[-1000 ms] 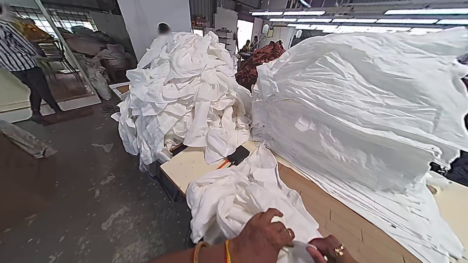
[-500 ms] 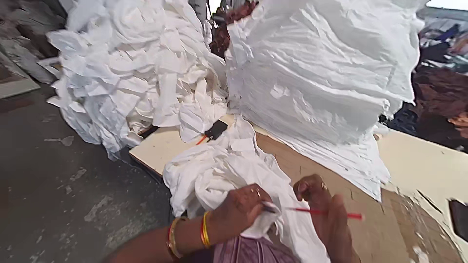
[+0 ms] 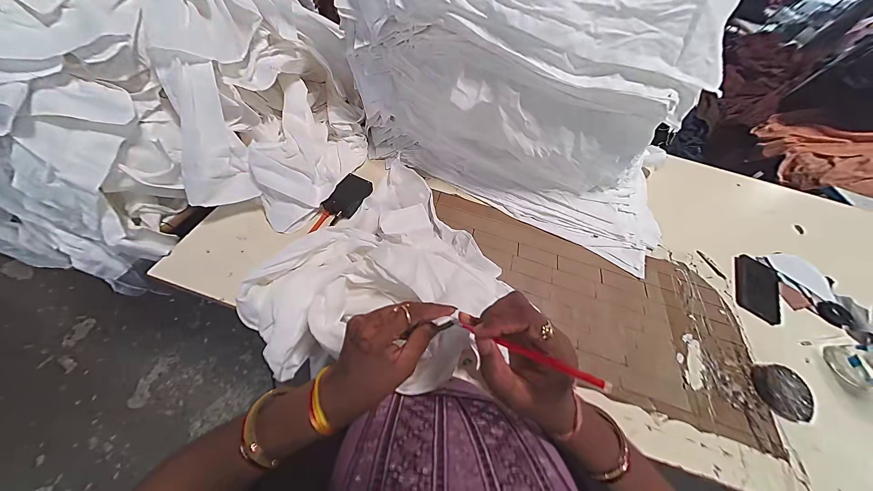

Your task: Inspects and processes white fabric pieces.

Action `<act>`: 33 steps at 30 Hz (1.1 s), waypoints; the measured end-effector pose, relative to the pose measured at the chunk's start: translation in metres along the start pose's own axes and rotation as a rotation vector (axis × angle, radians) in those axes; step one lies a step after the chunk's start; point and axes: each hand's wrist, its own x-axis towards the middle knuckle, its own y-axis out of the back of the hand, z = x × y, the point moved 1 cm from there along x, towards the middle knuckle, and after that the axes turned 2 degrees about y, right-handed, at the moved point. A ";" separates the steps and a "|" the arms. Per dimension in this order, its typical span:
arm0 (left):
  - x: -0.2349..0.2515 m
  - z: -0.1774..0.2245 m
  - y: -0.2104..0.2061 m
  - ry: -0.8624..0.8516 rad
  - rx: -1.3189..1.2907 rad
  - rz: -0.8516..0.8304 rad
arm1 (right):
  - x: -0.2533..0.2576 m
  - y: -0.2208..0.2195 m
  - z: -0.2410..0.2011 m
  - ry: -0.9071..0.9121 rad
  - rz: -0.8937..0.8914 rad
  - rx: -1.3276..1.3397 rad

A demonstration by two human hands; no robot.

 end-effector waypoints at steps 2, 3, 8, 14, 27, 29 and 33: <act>0.001 0.001 0.000 -0.019 0.021 -0.008 | 0.000 0.000 0.002 0.015 -0.010 -0.010; 0.001 0.001 0.000 -0.027 0.037 -0.012 | -0.001 0.000 0.002 0.029 -0.012 -0.026; 0.003 0.001 -0.003 -0.073 0.101 -0.016 | -0.001 0.000 0.005 0.058 -0.046 -0.119; 0.004 0.000 -0.005 -0.101 0.120 -0.021 | -0.003 0.001 0.007 0.049 -0.046 -0.139; 0.020 -0.055 0.048 0.103 -0.289 -0.253 | -0.005 0.040 0.096 -0.290 -0.048 -0.543; 0.027 -0.106 0.074 0.418 0.142 -0.142 | -0.018 0.054 0.136 -0.694 -0.234 -0.576; 0.030 -0.160 0.079 0.929 0.515 -0.573 | -0.035 0.046 0.167 -1.101 -0.675 -0.390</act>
